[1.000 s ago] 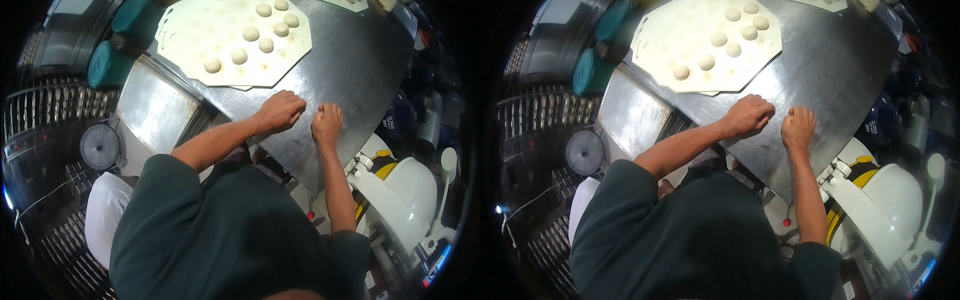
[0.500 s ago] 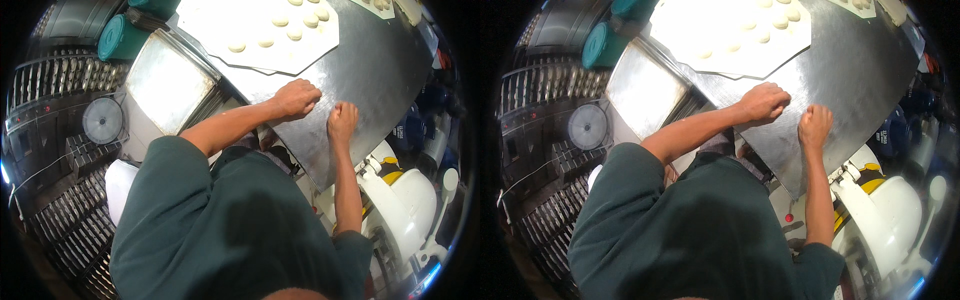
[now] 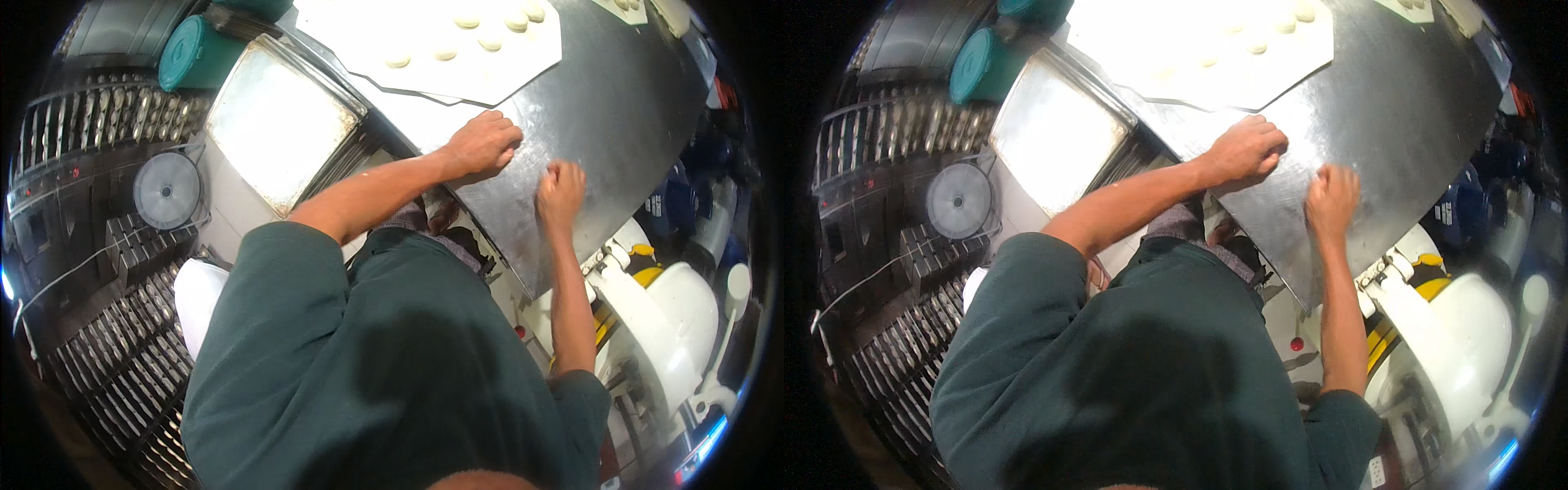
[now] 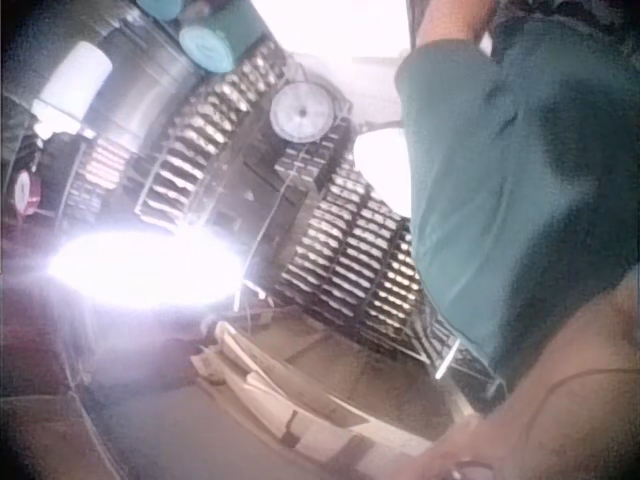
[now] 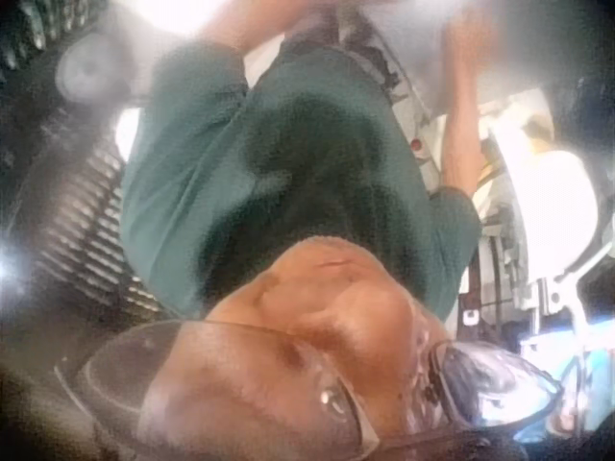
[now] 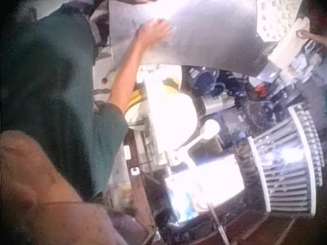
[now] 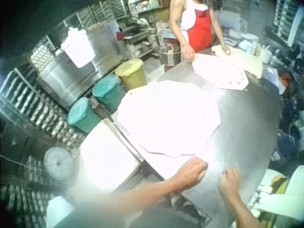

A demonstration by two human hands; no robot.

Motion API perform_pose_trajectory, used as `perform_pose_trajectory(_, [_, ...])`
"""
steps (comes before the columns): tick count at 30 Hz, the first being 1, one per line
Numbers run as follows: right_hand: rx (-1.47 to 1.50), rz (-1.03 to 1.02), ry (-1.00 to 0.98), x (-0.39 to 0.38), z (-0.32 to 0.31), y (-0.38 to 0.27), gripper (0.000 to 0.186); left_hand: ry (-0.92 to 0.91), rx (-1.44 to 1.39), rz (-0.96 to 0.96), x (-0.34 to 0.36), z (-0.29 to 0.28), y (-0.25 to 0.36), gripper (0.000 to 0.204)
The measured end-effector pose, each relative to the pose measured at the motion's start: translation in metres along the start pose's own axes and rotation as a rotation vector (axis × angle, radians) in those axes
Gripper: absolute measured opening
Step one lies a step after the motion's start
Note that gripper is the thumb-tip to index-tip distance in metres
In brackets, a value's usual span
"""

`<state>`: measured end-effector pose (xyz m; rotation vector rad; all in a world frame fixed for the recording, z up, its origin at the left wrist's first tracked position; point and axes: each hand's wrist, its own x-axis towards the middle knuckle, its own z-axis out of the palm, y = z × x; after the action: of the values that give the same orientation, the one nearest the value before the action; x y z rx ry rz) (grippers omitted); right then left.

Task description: The person places small dough rounds onto a template and uses a mechanical dough divider to cut and shape them before arranging the pieces on a baking tray and placing the tray into a rack.

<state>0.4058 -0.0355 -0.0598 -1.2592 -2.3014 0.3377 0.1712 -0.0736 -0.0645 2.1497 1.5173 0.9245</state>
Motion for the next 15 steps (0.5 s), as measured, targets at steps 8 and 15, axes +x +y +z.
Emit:
perform_pose_trajectory(8, [0.106,-0.167,-0.111,-0.057,-0.026,-0.005,0.012,-0.015,-0.181,0.148,-0.042,-0.011,0.002,0.023])
perform_pose_trajectory(15, [0.046,0.059,0.014,-0.026,-0.014,-0.019,0.015,0.075,-0.104,-0.189,-0.008,0.018,0.024,0.044])
